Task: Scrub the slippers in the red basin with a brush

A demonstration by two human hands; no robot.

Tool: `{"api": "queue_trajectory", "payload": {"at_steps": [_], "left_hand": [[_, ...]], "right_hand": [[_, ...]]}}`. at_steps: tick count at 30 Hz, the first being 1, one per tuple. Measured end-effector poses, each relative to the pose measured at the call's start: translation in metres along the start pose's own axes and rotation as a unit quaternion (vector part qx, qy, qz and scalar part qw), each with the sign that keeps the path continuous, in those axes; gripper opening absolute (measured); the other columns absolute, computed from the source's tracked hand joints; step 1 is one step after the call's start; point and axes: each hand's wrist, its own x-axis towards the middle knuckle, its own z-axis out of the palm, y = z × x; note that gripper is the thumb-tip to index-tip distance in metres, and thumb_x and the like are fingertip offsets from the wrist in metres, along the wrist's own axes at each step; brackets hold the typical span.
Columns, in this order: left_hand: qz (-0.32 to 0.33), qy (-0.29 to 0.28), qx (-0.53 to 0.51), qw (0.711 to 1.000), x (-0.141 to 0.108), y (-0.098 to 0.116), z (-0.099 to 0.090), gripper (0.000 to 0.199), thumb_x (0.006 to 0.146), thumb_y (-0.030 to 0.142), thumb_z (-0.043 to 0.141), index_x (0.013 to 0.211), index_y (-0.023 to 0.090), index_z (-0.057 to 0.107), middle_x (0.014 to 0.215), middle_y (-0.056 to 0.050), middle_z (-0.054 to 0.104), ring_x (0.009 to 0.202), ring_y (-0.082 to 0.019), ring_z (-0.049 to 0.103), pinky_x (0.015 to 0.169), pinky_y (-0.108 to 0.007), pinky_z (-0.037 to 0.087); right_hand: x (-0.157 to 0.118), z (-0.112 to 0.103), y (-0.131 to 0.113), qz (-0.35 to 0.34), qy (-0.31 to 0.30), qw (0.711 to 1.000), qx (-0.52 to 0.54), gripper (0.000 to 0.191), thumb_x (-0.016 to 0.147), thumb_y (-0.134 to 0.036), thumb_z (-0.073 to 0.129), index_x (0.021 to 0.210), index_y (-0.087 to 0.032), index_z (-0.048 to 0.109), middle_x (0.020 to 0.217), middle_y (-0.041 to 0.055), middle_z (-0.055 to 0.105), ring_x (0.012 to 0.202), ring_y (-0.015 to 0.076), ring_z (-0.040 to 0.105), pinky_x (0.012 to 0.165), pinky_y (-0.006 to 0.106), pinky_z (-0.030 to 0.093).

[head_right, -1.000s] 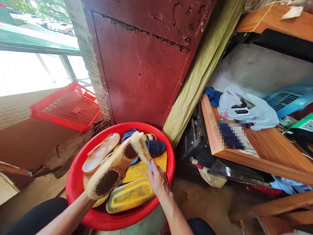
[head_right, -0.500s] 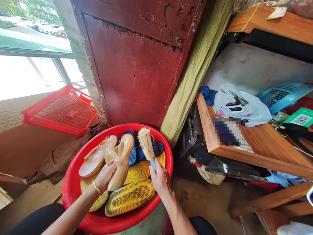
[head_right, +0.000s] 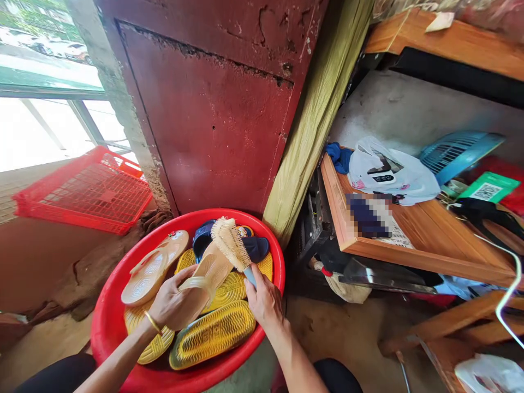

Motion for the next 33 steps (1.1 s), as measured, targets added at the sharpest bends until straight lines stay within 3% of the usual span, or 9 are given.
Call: {"api": "queue_trajectory", "payload": {"at_steps": [3, 8, 11, 14, 18, 23, 26, 29, 33], "left_hand": [[0.073, 0.033, 0.169, 0.982, 0.001, -0.011, -0.002, 0.054, 0.075, 0.051, 0.061, 0.119, 0.021, 0.067, 0.106, -0.009, 0.076, 0.097, -0.027, 0.071, 0.084, -0.038, 0.056], [0.186, 0.101, 0.455, 0.865, -0.002, -0.014, -0.006, 0.047, 0.078, 0.037, 0.060, 0.121, 0.020, 0.067, 0.098, -0.011, 0.073, 0.091, -0.030, 0.068, 0.081, -0.042, 0.052], [0.201, 0.110, 0.502, 0.834, -0.002, -0.011, -0.009, 0.043, 0.081, 0.025, 0.055, 0.122, 0.022, 0.066, 0.099, -0.010, 0.073, 0.095, -0.028, 0.067, 0.086, -0.040, 0.048], [0.154, 0.124, 0.480, 0.855, 0.002, -0.009, -0.014, 0.042, 0.083, 0.033, 0.054, 0.122, 0.022, 0.065, 0.105, -0.010, 0.073, 0.098, -0.029, 0.067, 0.087, -0.040, 0.048], [0.076, 0.126, 0.415, 0.898, 0.004, -0.005, -0.020, 0.052, 0.085, 0.046, 0.049, 0.129, 0.021, 0.059, 0.113, -0.010, 0.073, 0.101, -0.029, 0.067, 0.085, -0.038, 0.049], [0.111, 0.118, 0.428, 0.889, -0.002, 0.002, -0.019, 0.049, 0.082, 0.046, 0.053, 0.122, 0.021, 0.065, 0.113, -0.014, 0.073, 0.110, -0.034, 0.064, 0.099, -0.047, 0.043], [0.079, 0.156, 0.355, 0.918, 0.000, 0.008, -0.026, 0.047, 0.080, 0.045, 0.053, 0.118, 0.021, 0.066, 0.113, -0.013, 0.073, 0.111, -0.032, 0.064, 0.099, -0.045, 0.045], [0.004, 0.222, 0.230, 0.947, 0.004, 0.018, -0.046, 0.053, 0.076, 0.047, 0.056, 0.119, 0.018, 0.065, 0.111, -0.011, 0.074, 0.104, -0.029, 0.067, 0.092, -0.040, 0.051], [-0.063, 0.319, 0.135, 0.936, 0.006, 0.021, -0.091, 0.063, 0.070, 0.042, 0.064, 0.126, 0.015, 0.063, 0.106, -0.007, 0.074, 0.093, -0.025, 0.067, 0.085, -0.038, 0.054]], "right_hand": [[0.001, -0.004, -0.002, 0.028, 0.011, 0.999, -0.022, 0.046, 0.100, -0.030, 0.042, 0.143, -0.016, 0.051, 0.119, 0.0120, 0.073, 0.100, 0.0236, 0.072, 0.088, 0.033, 0.057], [0.002, -0.010, -0.004, -0.012, 0.020, 0.999, -0.049, 0.047, 0.101, -0.031, 0.043, 0.145, -0.018, 0.050, 0.120, 0.0123, 0.071, 0.105, 0.0227, 0.070, 0.088, 0.029, 0.056], [0.003, -0.014, -0.002, 0.024, -0.012, 0.995, -0.099, 0.045, 0.100, -0.030, 0.043, 0.142, -0.018, 0.053, 0.109, 0.0123, 0.075, 0.093, 0.0235, 0.073, 0.079, 0.029, 0.057], [0.005, -0.019, 0.003, 0.064, -0.002, 0.992, -0.112, 0.044, 0.100, -0.027, 0.042, 0.140, -0.012, 0.054, 0.105, 0.0142, 0.076, 0.091, 0.0244, 0.074, 0.078, 0.030, 0.057], [0.003, -0.017, 0.001, 0.017, 0.018, 0.996, -0.082, 0.047, 0.100, -0.029, 0.042, 0.145, -0.015, 0.050, 0.122, 0.0144, 0.070, 0.103, 0.0233, 0.070, 0.086, 0.029, 0.056], [0.003, -0.013, -0.006, 0.062, -0.054, 0.990, -0.114, 0.046, 0.100, -0.029, 0.044, 0.144, -0.019, 0.051, 0.108, 0.0113, 0.076, 0.094, 0.0230, 0.073, 0.080, 0.028, 0.055], [0.005, -0.019, -0.003, 0.084, -0.044, 0.988, -0.123, 0.046, 0.100, -0.028, 0.044, 0.144, -0.015, 0.050, 0.112, 0.0131, 0.075, 0.095, 0.0236, 0.073, 0.080, 0.029, 0.055], [0.003, -0.022, 0.002, 0.054, -0.045, 0.990, -0.119, 0.047, 0.099, -0.030, 0.045, 0.145, -0.017, 0.049, 0.120, 0.0125, 0.072, 0.099, 0.0236, 0.072, 0.080, 0.028, 0.054], [-0.004, -0.018, 0.006, 0.030, -0.099, 0.983, -0.149, 0.044, 0.099, -0.031, 0.046, 0.142, -0.022, 0.053, 0.110, 0.0089, 0.075, 0.091, 0.0217, 0.073, 0.074, 0.028, 0.054]]}}
